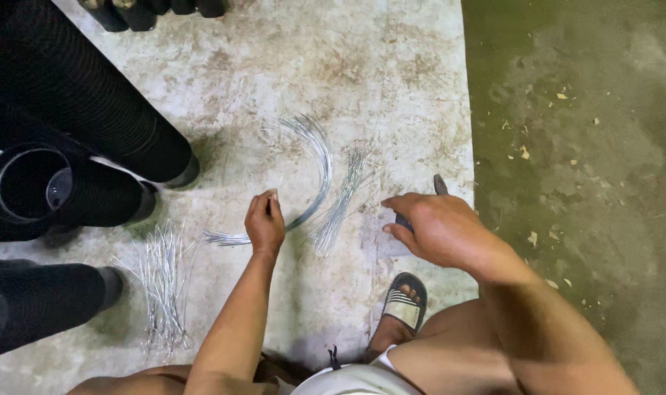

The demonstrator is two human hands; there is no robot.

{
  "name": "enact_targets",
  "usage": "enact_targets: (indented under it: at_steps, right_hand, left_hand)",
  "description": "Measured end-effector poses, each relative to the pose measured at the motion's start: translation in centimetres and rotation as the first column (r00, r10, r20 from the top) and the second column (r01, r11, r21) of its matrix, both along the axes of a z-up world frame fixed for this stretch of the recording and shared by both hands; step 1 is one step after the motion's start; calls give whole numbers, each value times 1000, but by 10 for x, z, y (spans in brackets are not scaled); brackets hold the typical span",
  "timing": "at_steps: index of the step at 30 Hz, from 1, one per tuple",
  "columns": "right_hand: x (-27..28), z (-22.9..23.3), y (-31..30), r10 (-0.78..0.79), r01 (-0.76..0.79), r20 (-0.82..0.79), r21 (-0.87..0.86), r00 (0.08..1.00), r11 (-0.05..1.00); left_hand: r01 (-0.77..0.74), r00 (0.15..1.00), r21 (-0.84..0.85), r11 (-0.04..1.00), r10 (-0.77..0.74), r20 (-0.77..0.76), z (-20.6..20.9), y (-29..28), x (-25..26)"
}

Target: The person sits on the floor and repeatedly cuts thin metal wire into short segments using pliers. They gather the cut pieces into a small pile on the floor next to a coil of wire and several black plastic pots.

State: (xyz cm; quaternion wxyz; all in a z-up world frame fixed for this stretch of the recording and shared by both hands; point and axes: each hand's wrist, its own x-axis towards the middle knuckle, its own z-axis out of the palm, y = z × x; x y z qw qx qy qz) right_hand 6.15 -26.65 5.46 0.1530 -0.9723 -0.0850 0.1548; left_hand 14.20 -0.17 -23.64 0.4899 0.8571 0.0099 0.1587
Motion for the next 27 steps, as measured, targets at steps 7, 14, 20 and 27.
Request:
enact_targets:
  at_steps: [7,14,20,27]
  right_hand:
    - [26,-24,0,-277,296,-104,293,955,909]
    - [60,-66,-25,-619,294,-160,948,769,120]
    - [58,-68,-48,-616,218,-100,969,781,119]
    - [22,-57,-35,-601,157,41,949,798,274]
  left_hand:
    - [113,953,-21,993,-102,287,114,-25,-12]
    - [376,669,391,840,-538,513,189,-27,-45]
    - [386,605,550,741,-653,455,214,-2,-58]
    - [-71,816,421,904,-190,545,217,23,-66]
